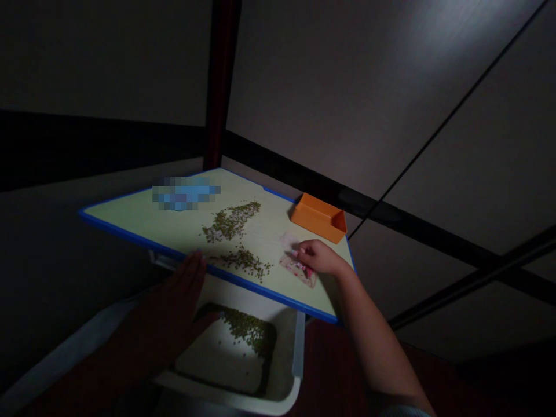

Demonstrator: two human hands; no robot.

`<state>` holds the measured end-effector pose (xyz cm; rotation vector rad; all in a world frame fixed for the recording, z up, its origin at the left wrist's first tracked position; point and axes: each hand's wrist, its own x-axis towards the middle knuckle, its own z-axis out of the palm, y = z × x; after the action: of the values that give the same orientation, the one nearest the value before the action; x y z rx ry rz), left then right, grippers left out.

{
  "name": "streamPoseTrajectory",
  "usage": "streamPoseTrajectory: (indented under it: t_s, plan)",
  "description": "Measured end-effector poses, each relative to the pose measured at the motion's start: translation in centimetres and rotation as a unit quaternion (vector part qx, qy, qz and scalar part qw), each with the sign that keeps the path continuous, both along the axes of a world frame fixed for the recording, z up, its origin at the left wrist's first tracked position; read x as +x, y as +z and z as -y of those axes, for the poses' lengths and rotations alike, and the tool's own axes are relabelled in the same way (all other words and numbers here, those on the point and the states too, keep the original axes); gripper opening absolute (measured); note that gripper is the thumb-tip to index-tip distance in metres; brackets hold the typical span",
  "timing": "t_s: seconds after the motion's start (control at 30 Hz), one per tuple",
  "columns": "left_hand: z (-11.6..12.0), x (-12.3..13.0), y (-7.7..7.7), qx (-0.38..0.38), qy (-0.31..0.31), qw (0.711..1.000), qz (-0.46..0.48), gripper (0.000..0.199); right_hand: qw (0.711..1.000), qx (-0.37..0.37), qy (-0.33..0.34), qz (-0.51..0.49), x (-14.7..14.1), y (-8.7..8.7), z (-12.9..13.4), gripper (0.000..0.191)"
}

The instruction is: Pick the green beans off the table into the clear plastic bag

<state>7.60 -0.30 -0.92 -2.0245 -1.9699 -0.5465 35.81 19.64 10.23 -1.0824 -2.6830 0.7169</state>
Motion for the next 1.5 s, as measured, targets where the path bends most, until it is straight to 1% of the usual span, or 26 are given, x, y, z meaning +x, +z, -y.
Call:
streamPoseTrajectory:
  t_s: [0.23, 0.33, 0.43, 0.57, 0.7, 0.83, 1.03, 1.13, 1.2, 1.33, 1.5]
  plan:
    - [-0.2, -0.3, -0.7, 0.037, -0.012, 0.999, -0.002, 0.09, 0.996, 0.053, -0.064, 0.041, 0.3, 1.0, 0.1, 0.029]
    - [-0.1, -0.1, -0.4, 0.035, -0.007, 0.999, -0.01, 0.091, 0.992, 0.079, -0.082, 0.053, 0.4, 0.8, -0.2, 0.03]
    - [0.1, 0.3, 0.3, 0.001, 0.005, 1.0, -0.022, 0.09, 0.986, 0.117, -0.098, 0.06, 0.1, 0.3, -0.5, 0.032]
    - [0.2, 0.6, 1.2, -0.042, 0.018, 0.999, -0.013, 0.09, 0.965, 0.185, -0.157, 0.097, -1.2, -0.1, 0.0, 0.032]
    - [0.1, 0.7, 1.3, -0.038, 0.019, 0.999, -0.017, 0.089, 0.935, 0.244, -0.211, 0.147, -2.9, 0.1, 1.2, 0.037]
    - [0.2, 0.7, 1.0, -0.02, 0.014, 0.999, -0.023, 0.089, 0.92, 0.251, -0.248, 0.172, -4.0, 0.2, 1.9, 0.037]
    - [0.1, 0.9, 1.0, -0.009, 0.019, 0.999, -0.026, 0.086, 0.911, 0.257, -0.279, 0.163, -5.0, -0.1, 1.7, 0.036]
    - [0.0, 1.0, 1.1, -0.007, 0.011, 1.0, -0.024, 0.087, 0.914, 0.262, -0.277, 0.136, -5.3, -0.5, 1.4, 0.033]
    - [-0.1, 1.0, 1.2, -0.004, 0.01, 1.0, -0.022, 0.088, 0.924, 0.26, -0.258, 0.112, -5.5, -0.7, 1.2, 0.03]
    - [-0.1, 0.9, 1.1, -0.003, 0.009, 1.0, -0.016, 0.089, 0.945, 0.261, -0.192, 0.034, -5.3, -1.3, 0.7, 0.018]
    - [0.0, 0.9, 1.0, -0.014, 0.015, 1.0, -0.021, 0.088, 0.961, 0.242, -0.114, -0.068, -4.8, -1.9, 0.5, 0.007]
